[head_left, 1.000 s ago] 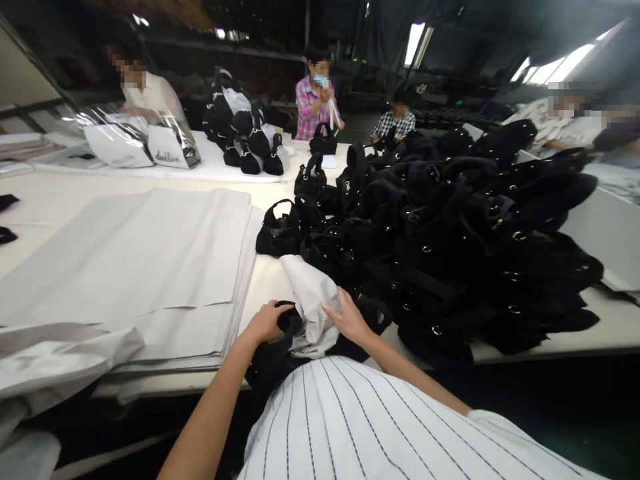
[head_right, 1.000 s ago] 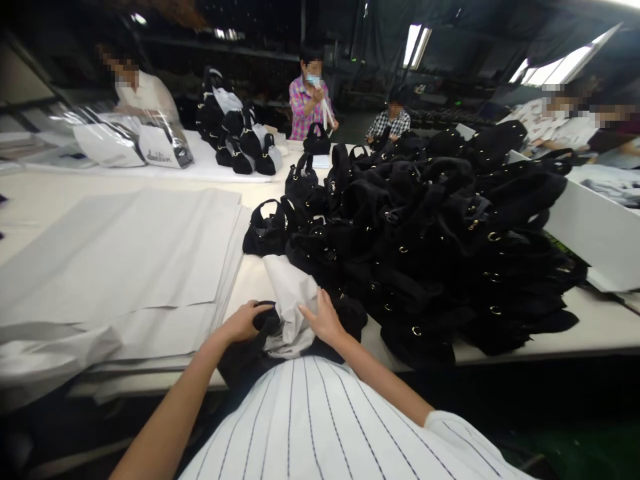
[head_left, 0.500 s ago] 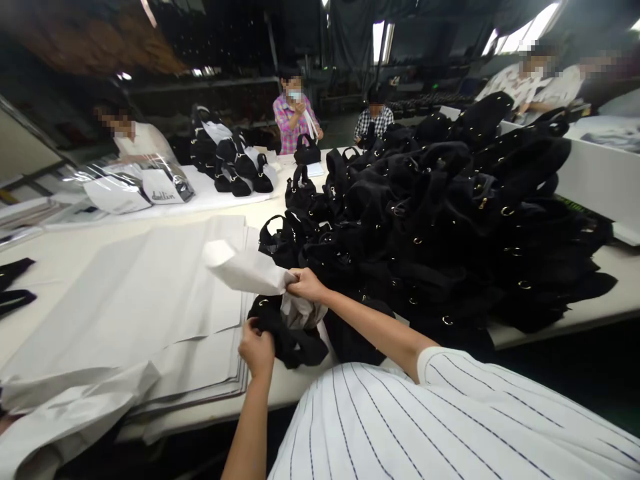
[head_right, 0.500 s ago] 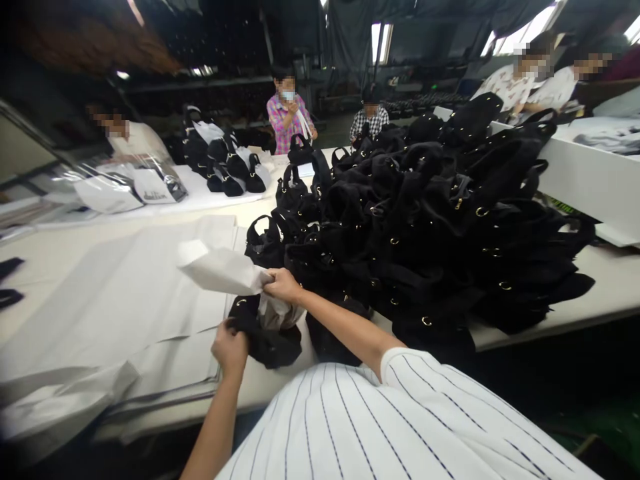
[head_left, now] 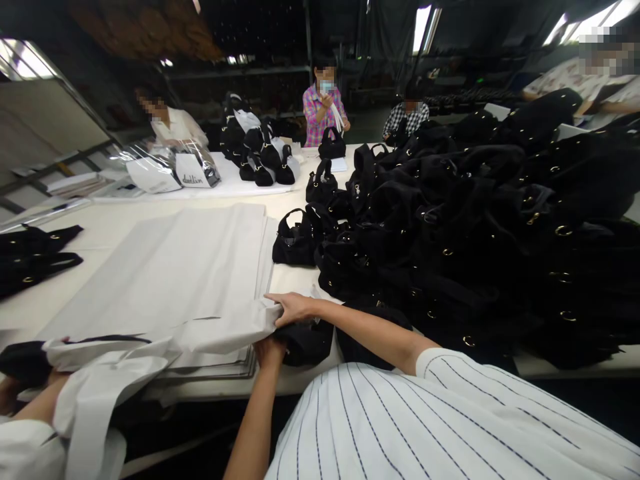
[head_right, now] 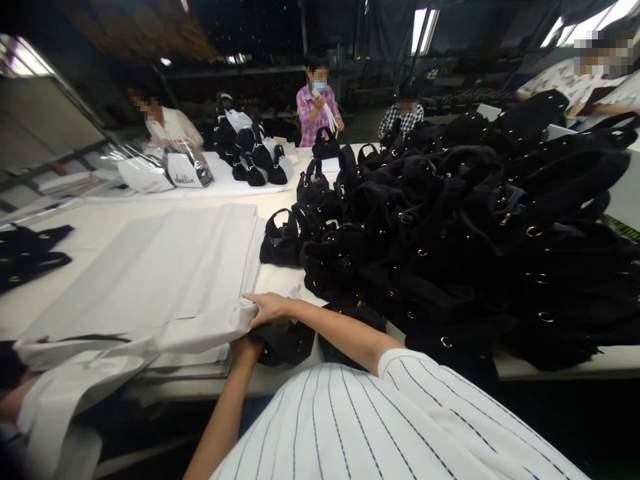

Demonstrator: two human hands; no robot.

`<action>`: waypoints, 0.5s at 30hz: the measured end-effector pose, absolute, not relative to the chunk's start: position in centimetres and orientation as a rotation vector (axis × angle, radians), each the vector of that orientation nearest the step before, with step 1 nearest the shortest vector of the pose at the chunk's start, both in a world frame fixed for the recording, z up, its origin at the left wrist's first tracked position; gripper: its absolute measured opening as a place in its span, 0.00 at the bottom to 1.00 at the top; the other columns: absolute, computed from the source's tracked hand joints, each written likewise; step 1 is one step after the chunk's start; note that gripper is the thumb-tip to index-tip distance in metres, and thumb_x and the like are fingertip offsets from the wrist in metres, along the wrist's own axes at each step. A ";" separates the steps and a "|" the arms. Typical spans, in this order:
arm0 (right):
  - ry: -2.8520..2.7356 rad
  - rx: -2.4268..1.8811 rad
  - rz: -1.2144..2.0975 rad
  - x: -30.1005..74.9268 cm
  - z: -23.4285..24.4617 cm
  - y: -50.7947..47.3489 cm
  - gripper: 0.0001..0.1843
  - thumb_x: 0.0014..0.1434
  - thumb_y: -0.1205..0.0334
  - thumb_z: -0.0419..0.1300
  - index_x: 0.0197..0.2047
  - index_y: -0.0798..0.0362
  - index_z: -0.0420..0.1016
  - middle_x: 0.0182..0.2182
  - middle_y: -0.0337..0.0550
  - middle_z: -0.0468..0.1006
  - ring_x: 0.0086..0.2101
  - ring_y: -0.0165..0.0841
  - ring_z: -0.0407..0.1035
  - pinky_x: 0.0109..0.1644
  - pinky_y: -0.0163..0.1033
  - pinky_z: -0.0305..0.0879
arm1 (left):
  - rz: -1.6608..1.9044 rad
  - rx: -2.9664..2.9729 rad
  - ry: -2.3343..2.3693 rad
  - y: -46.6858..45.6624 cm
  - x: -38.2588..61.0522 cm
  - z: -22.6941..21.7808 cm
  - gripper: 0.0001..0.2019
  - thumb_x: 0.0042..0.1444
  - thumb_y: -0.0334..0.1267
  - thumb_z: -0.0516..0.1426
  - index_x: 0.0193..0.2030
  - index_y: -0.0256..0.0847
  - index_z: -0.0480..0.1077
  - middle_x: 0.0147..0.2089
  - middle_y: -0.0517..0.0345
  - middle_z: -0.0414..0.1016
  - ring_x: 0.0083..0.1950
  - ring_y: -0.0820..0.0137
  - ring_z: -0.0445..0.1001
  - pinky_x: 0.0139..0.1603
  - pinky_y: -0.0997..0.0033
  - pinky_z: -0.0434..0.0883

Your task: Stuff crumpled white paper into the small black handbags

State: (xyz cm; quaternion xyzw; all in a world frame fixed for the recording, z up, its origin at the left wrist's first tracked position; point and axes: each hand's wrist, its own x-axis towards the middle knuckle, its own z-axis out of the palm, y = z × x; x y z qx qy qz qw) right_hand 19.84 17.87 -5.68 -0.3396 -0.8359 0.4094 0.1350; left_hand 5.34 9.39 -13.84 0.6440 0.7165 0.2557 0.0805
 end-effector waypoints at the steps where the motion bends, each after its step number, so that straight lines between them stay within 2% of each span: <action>1: -2.473 -0.989 1.174 19.6 -5.6 18.5 0.49 0.41 0.52 0.70 0.65 0.55 0.60 0.58 0.54 0.70 0.52 0.47 0.67 0.53 0.44 0.65 | 0.786 1.953 2.110 10.0 5.5 -13.8 0.12 0.48 0.33 0.58 0.41 0.42 0.75 0.42 0.45 0.79 0.58 0.52 0.71 0.64 0.50 0.60; 4: -2.693 -1.106 0.990 19.2 -4.9 20.8 0.46 0.33 0.43 0.73 0.54 0.59 0.73 0.60 0.63 0.65 0.56 0.56 0.61 0.57 0.53 0.61 | 0.830 1.983 2.045 11.2 6.3 -13.6 0.11 0.49 0.32 0.56 0.39 0.40 0.75 0.38 0.45 0.79 0.53 0.52 0.74 0.61 0.52 0.63; 6: -2.751 -1.236 0.852 19.2 -4.2 22.4 0.50 0.28 0.40 0.74 0.52 0.62 0.74 0.63 0.67 0.59 0.61 0.62 0.52 0.61 0.59 0.55 | 0.815 1.929 2.034 11.2 6.8 -13.2 0.08 0.51 0.34 0.54 0.34 0.39 0.75 0.34 0.43 0.78 0.48 0.52 0.76 0.55 0.54 0.68; 7: -2.743 -1.290 0.886 19.3 -3.9 23.1 0.53 0.27 0.40 0.75 0.54 0.62 0.73 0.63 0.67 0.59 0.61 0.62 0.52 0.62 0.59 0.54 | 0.802 1.868 2.053 11.0 7.0 -13.0 0.08 0.52 0.36 0.54 0.31 0.39 0.74 0.31 0.43 0.78 0.44 0.52 0.77 0.50 0.56 0.70; 9: -2.652 -1.374 1.210 19.5 -3.5 24.1 0.53 0.26 0.44 0.76 0.56 0.59 0.72 0.59 0.62 0.67 0.57 0.57 0.61 0.57 0.55 0.62 | 0.816 1.711 2.116 10.4 7.4 -12.7 0.09 0.52 0.39 0.54 0.28 0.39 0.73 0.28 0.43 0.76 0.36 0.54 0.77 0.41 0.59 0.70; 11: -2.484 -1.446 1.636 19.6 -3.8 24.3 0.45 0.27 0.49 0.77 0.50 0.57 0.77 0.48 0.54 0.77 0.46 0.50 0.71 0.47 0.49 0.69 | 0.912 1.559 2.164 9.4 7.7 -12.8 0.09 0.51 0.41 0.53 0.28 0.39 0.71 0.27 0.44 0.76 0.33 0.56 0.76 0.37 0.61 0.69; 12: -2.413 -1.485 1.791 19.6 -4.2 24.2 0.38 0.28 0.51 0.76 0.44 0.57 0.79 0.42 0.51 0.79 0.41 0.47 0.73 0.43 0.46 0.70 | 0.970 1.488 2.164 8.9 7.8 -13.0 0.10 0.52 0.42 0.53 0.29 0.39 0.70 0.27 0.45 0.76 0.32 0.57 0.76 0.36 0.62 0.68; 15: -2.334 -1.537 1.839 19.3 -5.7 22.7 0.21 0.30 0.58 0.75 0.28 0.60 0.79 0.28 0.46 0.79 0.31 0.41 0.73 0.34 0.42 0.69 | 1.054 1.306 2.076 7.3 7.3 -13.9 0.12 0.50 0.47 0.54 0.32 0.40 0.68 0.28 0.49 0.75 0.32 0.59 0.74 0.35 0.62 0.69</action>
